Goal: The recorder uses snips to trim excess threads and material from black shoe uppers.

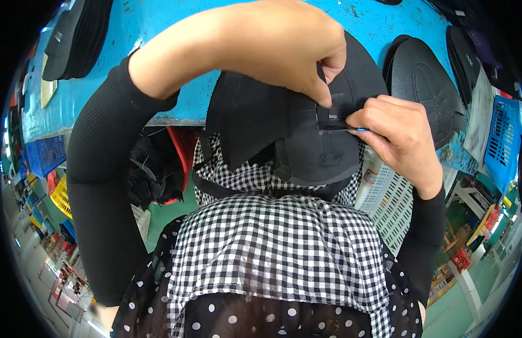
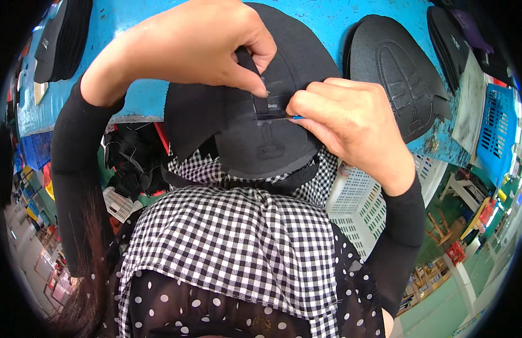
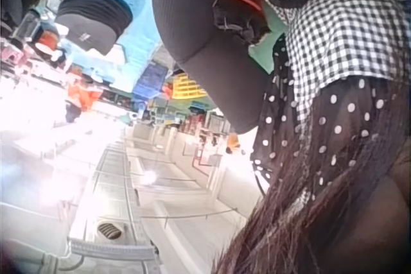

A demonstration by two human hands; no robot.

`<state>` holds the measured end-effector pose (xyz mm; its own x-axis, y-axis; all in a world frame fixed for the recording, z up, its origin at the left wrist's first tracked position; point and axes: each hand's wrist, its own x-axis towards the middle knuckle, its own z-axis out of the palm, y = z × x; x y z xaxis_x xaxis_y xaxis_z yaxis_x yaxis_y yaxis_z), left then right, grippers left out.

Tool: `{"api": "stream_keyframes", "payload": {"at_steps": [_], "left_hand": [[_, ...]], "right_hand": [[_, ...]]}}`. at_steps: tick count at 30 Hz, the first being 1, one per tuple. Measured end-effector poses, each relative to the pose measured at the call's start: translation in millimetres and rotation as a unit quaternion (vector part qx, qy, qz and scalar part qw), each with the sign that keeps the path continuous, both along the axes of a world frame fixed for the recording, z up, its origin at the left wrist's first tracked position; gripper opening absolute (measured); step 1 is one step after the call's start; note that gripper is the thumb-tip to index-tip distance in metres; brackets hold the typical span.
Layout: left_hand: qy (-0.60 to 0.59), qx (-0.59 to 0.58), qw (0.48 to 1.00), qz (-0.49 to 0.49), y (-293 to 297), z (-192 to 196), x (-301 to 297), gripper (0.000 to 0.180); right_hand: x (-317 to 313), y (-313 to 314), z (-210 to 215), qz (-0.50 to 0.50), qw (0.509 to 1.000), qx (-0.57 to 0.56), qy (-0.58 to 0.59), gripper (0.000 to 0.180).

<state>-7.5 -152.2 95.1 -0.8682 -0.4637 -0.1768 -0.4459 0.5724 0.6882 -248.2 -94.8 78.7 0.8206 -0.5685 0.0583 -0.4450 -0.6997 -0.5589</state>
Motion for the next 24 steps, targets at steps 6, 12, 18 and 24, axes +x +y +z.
{"api": "stream_keyframes", "payload": {"at_steps": [6, 12, 18, 24], "left_hand": [[-0.057, 0.195, 0.979, -0.034, -21.2, 22.6, 4.7, 0.026], [-0.071, 0.17, 0.982, -0.028, -20.0, 25.5, 3.7, 0.024], [-0.118, 0.144, 0.982, 0.028, -8.7, 20.2, -1.9, 0.022], [-0.004, 0.111, 0.994, -0.01, -5.8, 16.2, 9.7, 0.019]], "right_hand": [[-2.9, -10.8, -3.4, 0.014, 0.997, 0.065, -0.034, 0.013], [16.7, -6.0, -0.2, -0.079, 0.993, -0.074, 0.043, 0.016], [11.3, -15.4, 7.1, -0.115, 0.992, 0.031, 0.03, 0.022], [18.9, -21.5, 2.5, -0.115, 0.992, 0.009, 0.05, 0.022]]}}
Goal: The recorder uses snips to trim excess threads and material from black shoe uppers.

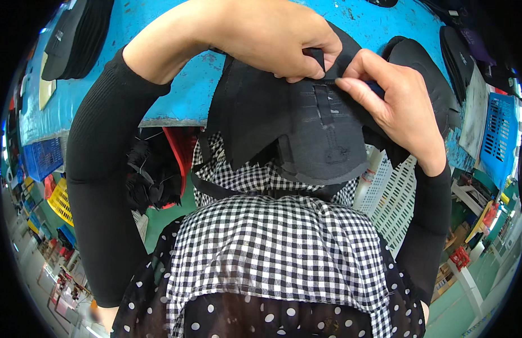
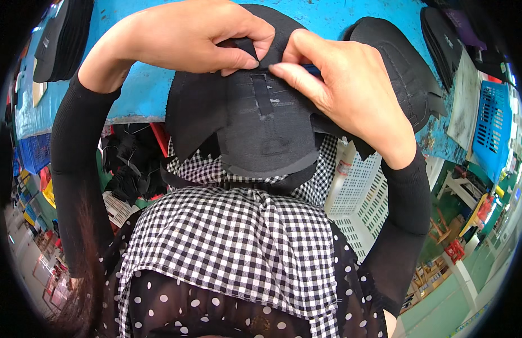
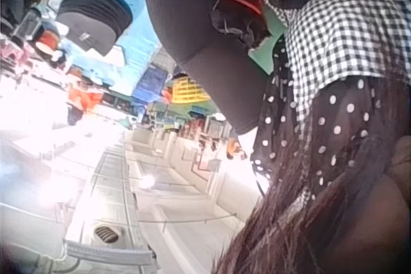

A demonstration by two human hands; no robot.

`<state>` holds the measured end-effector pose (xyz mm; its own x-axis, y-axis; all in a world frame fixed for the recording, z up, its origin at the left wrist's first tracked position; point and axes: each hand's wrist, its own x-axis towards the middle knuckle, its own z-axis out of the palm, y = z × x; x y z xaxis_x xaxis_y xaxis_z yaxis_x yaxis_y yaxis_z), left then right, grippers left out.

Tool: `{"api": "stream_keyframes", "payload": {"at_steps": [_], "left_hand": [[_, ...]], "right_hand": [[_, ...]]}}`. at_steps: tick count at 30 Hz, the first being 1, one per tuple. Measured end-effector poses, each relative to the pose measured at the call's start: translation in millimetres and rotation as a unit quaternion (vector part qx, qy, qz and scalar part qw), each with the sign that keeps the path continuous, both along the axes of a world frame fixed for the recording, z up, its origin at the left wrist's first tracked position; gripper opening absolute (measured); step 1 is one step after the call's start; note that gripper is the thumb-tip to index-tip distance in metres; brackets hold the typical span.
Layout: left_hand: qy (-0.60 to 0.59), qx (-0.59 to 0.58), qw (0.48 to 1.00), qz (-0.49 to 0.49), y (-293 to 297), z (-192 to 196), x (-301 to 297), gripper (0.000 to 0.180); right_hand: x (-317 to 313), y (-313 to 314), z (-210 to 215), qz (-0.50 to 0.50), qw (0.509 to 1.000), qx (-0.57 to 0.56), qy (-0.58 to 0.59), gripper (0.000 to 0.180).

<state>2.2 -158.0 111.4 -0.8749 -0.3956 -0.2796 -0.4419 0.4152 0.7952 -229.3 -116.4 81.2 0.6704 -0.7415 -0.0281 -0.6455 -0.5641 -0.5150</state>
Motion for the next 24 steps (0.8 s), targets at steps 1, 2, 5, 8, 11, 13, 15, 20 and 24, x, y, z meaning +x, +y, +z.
{"api": "stream_keyframes", "payload": {"at_steps": [1, 2, 5, 8, 11, 13, 15, 20, 24], "left_hand": [[0.002, -0.001, 1.0, -0.001, -2.0, 1.9, -3.7, 0.019], [-0.058, 0.041, 0.997, 0.02, -5.7, 5.4, -11.0, 0.018], [-0.101, 0.108, 0.985, 0.083, -2.0, 1.1, -3.2, 0.017], [0.005, 0.122, 0.986, 0.11, -1.9, -31.4, 6.8, 0.016], [0.137, 0.131, 0.97, 0.149, -6.9, -56.5, 11.3, 0.018], [0.186, 0.15, 0.953, 0.185, -5.5, -46.1, 12.1, 0.02], [0.14, 0.158, 0.943, 0.256, -4.6, -28.0, 18.7, 0.021], [0.239, 0.083, 0.906, 0.338, -6.0, -14.1, 25.7, 0.017], [0.268, 0.145, 0.895, 0.325, 8.2, 6.3, 42.9, 0.017]], "right_hand": [[-1.8, 0.4, -0.5, -0.001, 1.0, -0.001, 0.002, 0.022], [-5.3, 1.1, -0.7, -0.022, 1.0, 0.002, -0.021, 0.022], [-0.2, 7.2, 10.6, -0.027, 0.998, -0.003, -0.05, 0.018], [9.4, 27.4, 21.9, 0.049, 0.997, -0.058, -0.009, 0.023], [32.8, 59.7, 15.3, 0.038, 0.991, -0.09, 0.092, 0.037], [47.7, 70.0, 15.1, 0.049, 0.974, -0.109, 0.193, 0.041], [56.7, 72.1, 10.9, 0.058, 0.957, -0.157, 0.236, 0.041], [44.5, 44.7, 7.6, -0.013, 0.988, -0.119, 0.097, 0.025], [-6.7, 29.0, 18.2, -0.399, 0.894, 0.159, -0.132, 0.025]]}}
